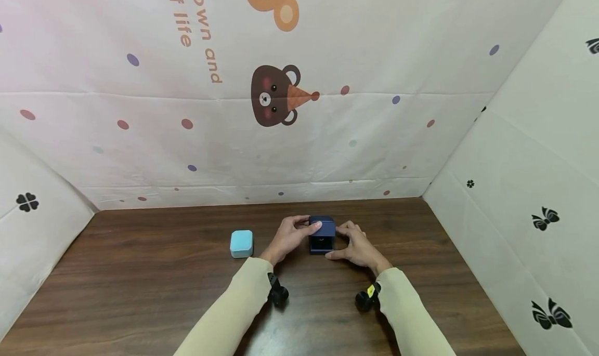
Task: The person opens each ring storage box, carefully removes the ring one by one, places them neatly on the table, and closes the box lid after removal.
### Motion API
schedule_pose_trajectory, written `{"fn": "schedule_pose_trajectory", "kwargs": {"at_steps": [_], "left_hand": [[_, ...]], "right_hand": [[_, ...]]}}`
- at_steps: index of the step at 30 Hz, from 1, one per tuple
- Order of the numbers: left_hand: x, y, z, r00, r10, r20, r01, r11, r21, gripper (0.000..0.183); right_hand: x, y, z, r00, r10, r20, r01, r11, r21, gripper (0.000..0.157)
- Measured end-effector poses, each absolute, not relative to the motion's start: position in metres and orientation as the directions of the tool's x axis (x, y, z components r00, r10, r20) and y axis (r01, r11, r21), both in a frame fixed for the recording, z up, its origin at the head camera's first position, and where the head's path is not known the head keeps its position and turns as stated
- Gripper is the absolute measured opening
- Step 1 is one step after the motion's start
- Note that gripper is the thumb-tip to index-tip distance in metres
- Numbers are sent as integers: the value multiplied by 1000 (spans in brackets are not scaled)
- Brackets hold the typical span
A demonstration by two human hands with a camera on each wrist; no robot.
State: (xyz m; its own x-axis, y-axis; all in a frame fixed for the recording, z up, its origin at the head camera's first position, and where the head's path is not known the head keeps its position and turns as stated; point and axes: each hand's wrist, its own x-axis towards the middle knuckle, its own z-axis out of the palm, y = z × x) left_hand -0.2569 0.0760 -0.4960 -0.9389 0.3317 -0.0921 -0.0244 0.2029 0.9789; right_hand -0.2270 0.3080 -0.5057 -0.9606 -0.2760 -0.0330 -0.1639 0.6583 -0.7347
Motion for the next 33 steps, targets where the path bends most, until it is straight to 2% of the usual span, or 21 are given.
{"fn": "schedule_pose_trajectory", "kwargs": {"at_steps": [13, 19, 24, 33], "left_hand": [[-262, 83, -489, -950, 269, -159, -99, 225, 969, 82], [-268, 82, -482, -936, 269, -227, -167, 229, 959, 81], [-269, 82, -476, -923, 255, -289, -225, 254, 941, 84], [-263, 78, -476, -935, 257, -245, -174, 270, 947, 84]], "right_hand": [[-229, 307, -503, -959, -279, -37, -160, 649, -744, 68], [-229, 308, -504, -960, -276, -43, -156, 655, -739, 78], [-229, 308, -505, -961, -275, -34, -158, 645, -748, 80], [-229, 308, -505, -963, -267, -41, -150, 655, -740, 80]]}}
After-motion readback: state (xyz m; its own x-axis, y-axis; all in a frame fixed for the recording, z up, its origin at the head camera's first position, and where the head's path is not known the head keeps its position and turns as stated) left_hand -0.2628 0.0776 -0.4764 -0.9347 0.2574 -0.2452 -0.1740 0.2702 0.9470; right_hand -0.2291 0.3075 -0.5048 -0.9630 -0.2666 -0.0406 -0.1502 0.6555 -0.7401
